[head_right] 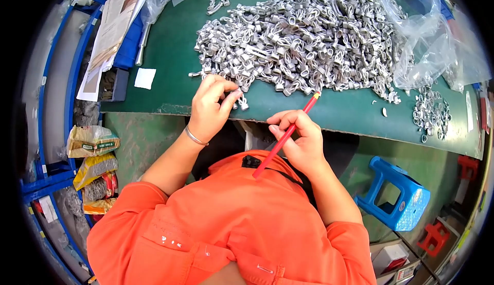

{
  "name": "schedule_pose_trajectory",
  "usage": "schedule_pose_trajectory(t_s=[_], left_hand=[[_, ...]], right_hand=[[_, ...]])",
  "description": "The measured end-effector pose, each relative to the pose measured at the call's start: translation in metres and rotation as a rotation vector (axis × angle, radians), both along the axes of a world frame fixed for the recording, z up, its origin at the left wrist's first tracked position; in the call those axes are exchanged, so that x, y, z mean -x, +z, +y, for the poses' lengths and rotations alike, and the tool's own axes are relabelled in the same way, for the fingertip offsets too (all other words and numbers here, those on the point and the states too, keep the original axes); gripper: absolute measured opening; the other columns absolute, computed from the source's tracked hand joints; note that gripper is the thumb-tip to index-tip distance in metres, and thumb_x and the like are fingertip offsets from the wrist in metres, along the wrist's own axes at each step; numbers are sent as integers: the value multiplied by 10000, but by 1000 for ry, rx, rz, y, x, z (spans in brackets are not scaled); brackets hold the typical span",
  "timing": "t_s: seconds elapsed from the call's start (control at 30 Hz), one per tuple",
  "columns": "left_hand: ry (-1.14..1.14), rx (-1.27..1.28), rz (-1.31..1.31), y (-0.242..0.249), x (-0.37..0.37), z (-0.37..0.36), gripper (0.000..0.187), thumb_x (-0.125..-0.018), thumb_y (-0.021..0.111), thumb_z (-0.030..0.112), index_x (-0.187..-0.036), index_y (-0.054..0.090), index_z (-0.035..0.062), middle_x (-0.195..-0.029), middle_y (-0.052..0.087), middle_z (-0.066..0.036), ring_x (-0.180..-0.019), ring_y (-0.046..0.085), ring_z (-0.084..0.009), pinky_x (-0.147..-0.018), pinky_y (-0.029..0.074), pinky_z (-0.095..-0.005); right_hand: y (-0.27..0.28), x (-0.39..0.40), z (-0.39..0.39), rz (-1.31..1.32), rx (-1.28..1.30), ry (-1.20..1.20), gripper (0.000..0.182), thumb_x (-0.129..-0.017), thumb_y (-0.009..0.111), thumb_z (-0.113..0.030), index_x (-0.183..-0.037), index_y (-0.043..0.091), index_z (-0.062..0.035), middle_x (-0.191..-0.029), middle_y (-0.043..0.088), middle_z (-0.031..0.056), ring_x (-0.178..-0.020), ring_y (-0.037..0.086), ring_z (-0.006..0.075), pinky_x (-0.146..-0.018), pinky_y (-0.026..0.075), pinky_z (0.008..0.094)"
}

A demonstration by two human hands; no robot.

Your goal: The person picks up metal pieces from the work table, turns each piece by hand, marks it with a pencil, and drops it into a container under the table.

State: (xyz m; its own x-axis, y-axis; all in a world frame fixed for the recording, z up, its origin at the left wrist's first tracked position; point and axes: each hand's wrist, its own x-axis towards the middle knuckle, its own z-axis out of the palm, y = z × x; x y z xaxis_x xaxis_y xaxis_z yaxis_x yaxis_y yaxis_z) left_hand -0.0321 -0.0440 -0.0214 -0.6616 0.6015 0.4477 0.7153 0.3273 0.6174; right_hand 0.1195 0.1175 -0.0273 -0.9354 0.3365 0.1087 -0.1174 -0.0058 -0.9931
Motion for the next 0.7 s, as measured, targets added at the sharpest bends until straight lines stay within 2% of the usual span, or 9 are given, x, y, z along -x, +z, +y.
schedule_pose_trajectory(t_s=[0.13,0.2,0.27,0.3,0.4,0.53,0.57,0.6,0.7], left_hand=[[-8,-122,-127,-2,-5,2,90,-762,673,-40,-830,621,-10,-823,551,-67,-633,542,-121,-556,454,-233],[-34,-134,-174,1,-8,1,86,-788,643,-65,-847,602,-19,-880,550,-76,-679,567,-114,-582,481,-231],[-159,-408,-404,1,-12,2,84,-817,599,-94,-867,576,-31,-957,535,-96,-728,592,-126,-624,513,-235],[-241,-468,-508,5,-16,2,92,-831,559,-122,-879,544,-44,-1011,516,-119,-779,614,-156,-708,551,-270],[-342,-529,-606,12,-27,3,95,-828,556,-127,-872,530,-47,-1009,521,-129,-807,625,-175,-775,557,-305],[-424,-625,-745,12,-31,3,119,-827,548,-137,-906,518,-53,-990,540,-153,-862,641,-219,-804,555,-331],[-359,-627,-925,17,-37,2,149,-823,558,-139,-946,519,-64,-959,561,-151,-873,642,-226,-799,553,-327],[-358,-627,-926,16,-37,0,149,-823,558,-139,-946,519,-64,-959,561,-151,-873,642,-226,-799,553,-327],[-357,-464,-918,11,-37,-3,194,-817,578,-135,-992,519,-76,-954,583,-138,-881,637,-206,-789,549,-311]], right_hand=[[-1,2,-1,-22,84,-19,179,-809,633,66,-814,475,-19,-954,621,109,-789,574,106,-703,482,235],[2,5,-5,-41,138,-42,181,-813,632,66,-822,472,-18,-961,617,112,-805,581,107,-710,487,236],[6,11,-11,-59,194,-67,182,-816,632,66,-831,470,-17,-967,614,114,-821,587,108,-716,491,236],[8,14,-15,-43,254,-75,189,-814,635,68,-834,467,-16,-972,612,120,-834,590,107,-720,494,234],[11,19,-18,2,357,-96,208,-805,646,75,-833,462,-16,-970,623,140,-828,605,109,-698,504,236],[10,18,-11,164,108,-96,210,-806,649,69,-827,458,-16,-932,646,141,-750,614,118,-641,509,237],[8,18,-7,221,-59,-107,210,-807,646,71,-822,456,-16,-942,643,144,-744,612,119,-641,506,231],[7,17,-6,276,-227,-116,210,-808,643,74,-818,453,-16,-951,640,147,-738,611,120,-641,504,225],[7,16,-8,299,-145,-113,191,-825,620,71,-826,449,-16,-960,630,156,-734,617,124,-632,509,219]])
